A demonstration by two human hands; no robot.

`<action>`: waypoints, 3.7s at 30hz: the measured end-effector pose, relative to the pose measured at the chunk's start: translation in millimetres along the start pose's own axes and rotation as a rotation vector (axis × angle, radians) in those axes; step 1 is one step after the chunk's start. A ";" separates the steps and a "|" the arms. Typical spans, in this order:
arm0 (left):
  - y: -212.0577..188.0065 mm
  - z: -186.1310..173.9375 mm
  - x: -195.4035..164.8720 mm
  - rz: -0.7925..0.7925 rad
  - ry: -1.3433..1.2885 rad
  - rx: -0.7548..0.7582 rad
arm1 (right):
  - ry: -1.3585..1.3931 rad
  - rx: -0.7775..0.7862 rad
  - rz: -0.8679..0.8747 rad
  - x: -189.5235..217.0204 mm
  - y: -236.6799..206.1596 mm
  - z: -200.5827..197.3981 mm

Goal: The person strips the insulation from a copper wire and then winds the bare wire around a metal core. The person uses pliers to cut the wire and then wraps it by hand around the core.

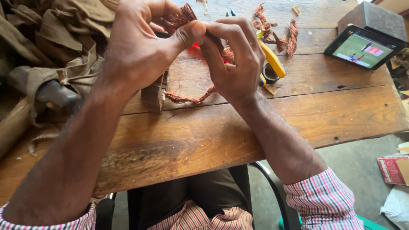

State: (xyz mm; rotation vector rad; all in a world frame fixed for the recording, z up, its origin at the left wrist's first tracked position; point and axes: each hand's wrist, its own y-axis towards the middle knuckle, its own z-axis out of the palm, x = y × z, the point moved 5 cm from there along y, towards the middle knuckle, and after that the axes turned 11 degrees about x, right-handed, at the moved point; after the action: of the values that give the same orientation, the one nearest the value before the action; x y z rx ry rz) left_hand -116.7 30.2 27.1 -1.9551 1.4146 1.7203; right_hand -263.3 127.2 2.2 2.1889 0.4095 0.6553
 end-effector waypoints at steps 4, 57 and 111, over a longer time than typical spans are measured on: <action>-1.3 -0.4 2.6 -0.044 -0.002 -0.018 | -0.019 -0.013 -0.027 -4.0 -1.8 1.2; -7.1 -2.2 20.1 0.266 0.142 -0.025 | 0.057 -0.005 0.045 -10.5 3.9 2.1; -11.8 -9.5 -10.4 0.158 0.554 -0.202 | -0.045 0.056 -0.007 -1.8 2.6 9.4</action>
State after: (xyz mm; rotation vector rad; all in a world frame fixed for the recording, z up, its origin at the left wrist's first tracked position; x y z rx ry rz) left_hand -100.5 35.5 33.8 -2.6440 1.6470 1.4901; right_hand -259.2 119.0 -1.5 2.2499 0.4171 0.5964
